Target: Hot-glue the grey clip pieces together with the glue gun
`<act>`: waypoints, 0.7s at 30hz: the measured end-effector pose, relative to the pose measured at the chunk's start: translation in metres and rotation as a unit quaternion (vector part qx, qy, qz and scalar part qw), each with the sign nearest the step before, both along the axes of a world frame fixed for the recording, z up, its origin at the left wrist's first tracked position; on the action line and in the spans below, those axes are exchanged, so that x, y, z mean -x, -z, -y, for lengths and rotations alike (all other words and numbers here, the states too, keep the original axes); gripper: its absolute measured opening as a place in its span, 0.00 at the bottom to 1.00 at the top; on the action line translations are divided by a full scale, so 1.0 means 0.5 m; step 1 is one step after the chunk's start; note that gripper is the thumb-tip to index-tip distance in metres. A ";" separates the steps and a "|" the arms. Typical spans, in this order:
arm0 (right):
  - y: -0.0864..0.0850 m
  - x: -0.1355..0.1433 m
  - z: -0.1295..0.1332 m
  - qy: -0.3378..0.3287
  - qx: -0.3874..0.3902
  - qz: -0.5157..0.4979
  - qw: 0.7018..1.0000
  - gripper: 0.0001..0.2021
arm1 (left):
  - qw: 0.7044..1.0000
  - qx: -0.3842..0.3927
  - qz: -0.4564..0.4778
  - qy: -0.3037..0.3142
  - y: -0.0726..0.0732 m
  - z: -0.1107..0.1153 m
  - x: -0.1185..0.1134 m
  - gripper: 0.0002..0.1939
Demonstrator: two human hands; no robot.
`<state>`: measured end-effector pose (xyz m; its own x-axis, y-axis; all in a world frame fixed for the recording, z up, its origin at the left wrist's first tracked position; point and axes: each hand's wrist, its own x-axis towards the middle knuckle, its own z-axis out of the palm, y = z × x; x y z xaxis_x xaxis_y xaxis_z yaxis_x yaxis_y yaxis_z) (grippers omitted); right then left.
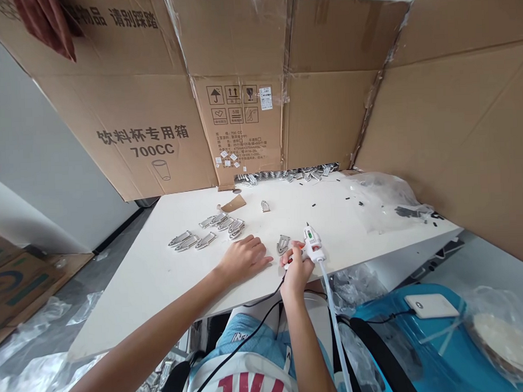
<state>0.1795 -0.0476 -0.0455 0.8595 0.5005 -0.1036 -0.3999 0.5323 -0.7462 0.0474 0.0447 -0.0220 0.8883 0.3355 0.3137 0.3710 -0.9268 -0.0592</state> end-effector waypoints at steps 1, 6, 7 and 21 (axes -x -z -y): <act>-0.001 0.000 0.001 0.000 0.000 -0.002 1.000 0.17 | 1.000 0.000 0.005 0.001 0.001 0.003 -0.001 0.20; -0.003 0.000 0.004 -0.001 0.008 -0.002 1.000 0.17 | 1.000 0.018 0.021 0.014 0.016 0.011 -0.008 0.14; -0.003 0.000 0.004 0.000 0.009 -0.002 1.000 0.17 | 0.999 0.025 0.023 0.014 0.019 0.011 -0.009 0.14; -0.002 0.000 0.005 0.000 0.000 0.009 1.000 0.15 | 0.971 0.198 0.117 -0.067 0.012 -0.010 -0.004 0.16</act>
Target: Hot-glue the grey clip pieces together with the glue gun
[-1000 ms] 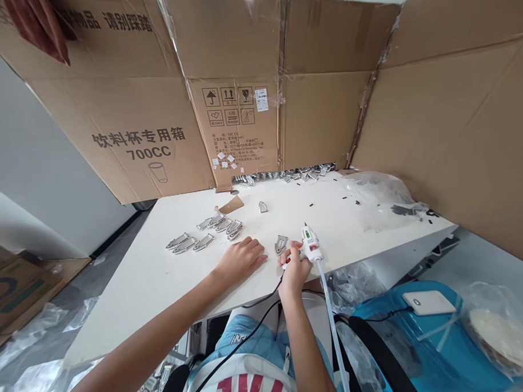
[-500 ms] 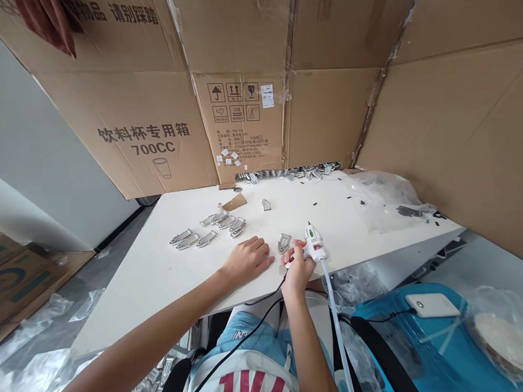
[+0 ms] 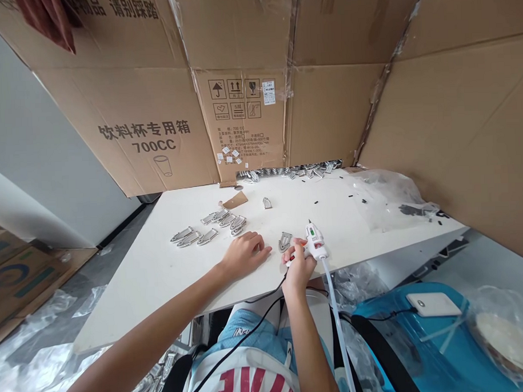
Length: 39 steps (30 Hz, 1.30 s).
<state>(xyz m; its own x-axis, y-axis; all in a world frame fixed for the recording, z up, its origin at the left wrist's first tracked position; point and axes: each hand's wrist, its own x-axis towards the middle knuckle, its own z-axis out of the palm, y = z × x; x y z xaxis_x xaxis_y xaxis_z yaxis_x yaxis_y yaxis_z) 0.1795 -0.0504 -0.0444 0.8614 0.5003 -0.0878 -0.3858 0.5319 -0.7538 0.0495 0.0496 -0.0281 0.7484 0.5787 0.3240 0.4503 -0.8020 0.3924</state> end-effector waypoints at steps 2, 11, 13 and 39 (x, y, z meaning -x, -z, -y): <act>0.003 -0.001 -0.001 -0.001 -0.001 0.007 1.000 0.15 | 1.000 0.014 0.013 -0.017 -0.004 -0.001 -0.001 0.16; -0.002 0.001 -0.002 0.004 0.011 -0.002 1.000 0.15 | 0.956 0.253 0.140 -0.048 -0.036 -0.020 -0.032 0.28; -0.003 0.001 -0.001 0.002 0.010 -0.005 1.000 0.14 | 0.927 0.329 0.174 -0.052 -0.042 -0.027 -0.054 0.30; -0.003 -0.001 0.001 -0.010 0.021 0.007 1.000 0.14 | 0.753 0.621 0.205 -0.070 -0.022 -0.067 -0.185 0.34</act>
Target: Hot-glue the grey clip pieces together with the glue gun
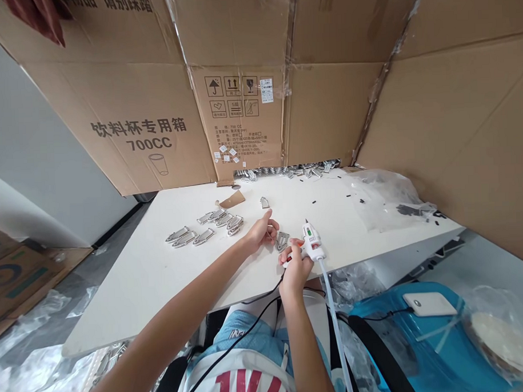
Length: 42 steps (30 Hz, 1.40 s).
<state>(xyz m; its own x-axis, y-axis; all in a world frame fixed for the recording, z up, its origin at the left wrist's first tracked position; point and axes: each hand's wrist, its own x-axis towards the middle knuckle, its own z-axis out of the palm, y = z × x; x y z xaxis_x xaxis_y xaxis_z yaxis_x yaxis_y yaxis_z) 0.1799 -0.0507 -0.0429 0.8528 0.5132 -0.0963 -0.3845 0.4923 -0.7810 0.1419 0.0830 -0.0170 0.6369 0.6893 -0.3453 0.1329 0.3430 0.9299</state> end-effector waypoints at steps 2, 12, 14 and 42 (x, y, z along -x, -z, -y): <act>-0.002 0.001 0.002 -0.002 0.007 -0.002 1.000 0.14 | 1.000 0.013 0.003 -0.012 -0.001 -0.007 0.005 0.34; -0.008 0.003 0.005 -0.006 -0.001 0.000 1.000 0.14 | 0.970 0.201 0.124 -0.056 -0.009 -0.031 0.023 0.27; -0.006 0.002 0.004 -0.004 -0.002 0.003 1.000 0.14 | 0.968 0.202 0.142 -0.046 -0.010 -0.032 0.024 0.26; -0.016 0.003 0.010 -0.013 0.023 -0.008 1.000 0.15 | 0.981 -0.150 -0.115 0.047 -0.014 -0.029 0.045 0.08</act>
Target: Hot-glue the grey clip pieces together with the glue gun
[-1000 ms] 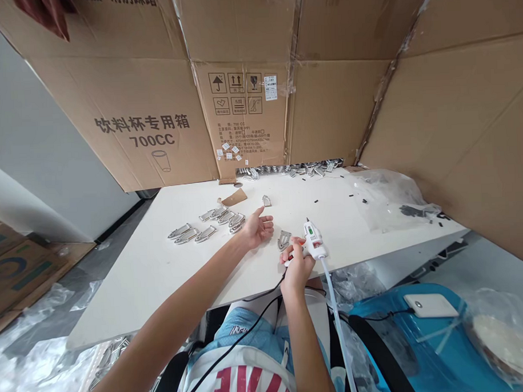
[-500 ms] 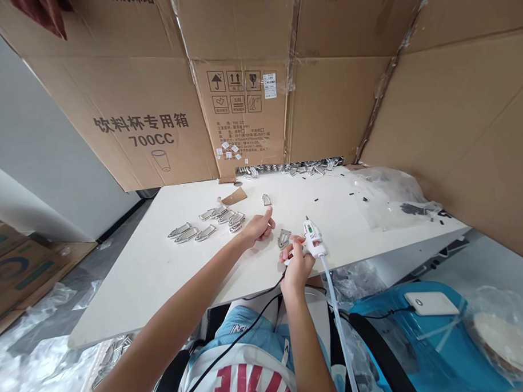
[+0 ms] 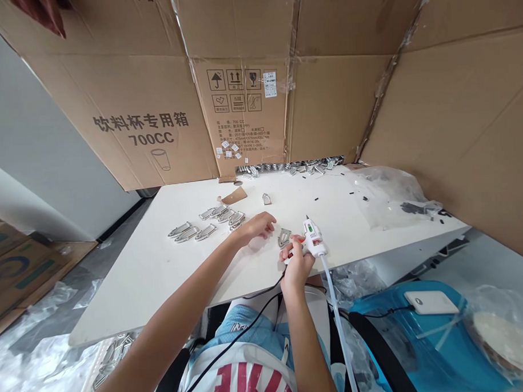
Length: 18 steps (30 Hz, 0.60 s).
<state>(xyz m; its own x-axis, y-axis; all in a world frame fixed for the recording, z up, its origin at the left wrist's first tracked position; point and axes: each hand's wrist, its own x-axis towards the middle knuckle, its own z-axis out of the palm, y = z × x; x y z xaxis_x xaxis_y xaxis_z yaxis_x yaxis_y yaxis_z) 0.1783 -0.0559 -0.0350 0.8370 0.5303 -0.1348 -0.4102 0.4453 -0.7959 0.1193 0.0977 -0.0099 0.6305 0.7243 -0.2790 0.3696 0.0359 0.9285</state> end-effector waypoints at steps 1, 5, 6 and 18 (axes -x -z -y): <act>0.000 0.000 0.000 0.001 0.001 0.000 1.000 0.16 | 1.000 0.017 0.020 0.001 0.005 -0.001 -0.001 0.06; 0.002 0.000 -0.001 0.002 -0.001 0.000 1.000 0.15 | 0.996 0.035 0.067 0.038 0.018 0.001 -0.004 0.12; 0.002 0.000 -0.002 0.002 -0.004 0.000 1.000 0.15 | 0.995 0.033 0.077 0.047 0.020 0.003 -0.004 0.15; 0.008 -0.001 -0.003 0.010 -0.020 0.002 1.000 0.13 | 0.986 -0.035 0.163 0.017 0.026 0.010 -0.016 0.19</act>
<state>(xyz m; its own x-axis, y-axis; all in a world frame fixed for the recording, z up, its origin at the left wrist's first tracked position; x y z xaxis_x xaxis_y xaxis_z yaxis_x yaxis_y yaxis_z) 0.1789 -0.0544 -0.0390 0.8480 0.5183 -0.1103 -0.3977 0.4848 -0.7790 0.1275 0.0926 -0.0232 0.7027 0.7115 -0.0067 0.0504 -0.0403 0.9979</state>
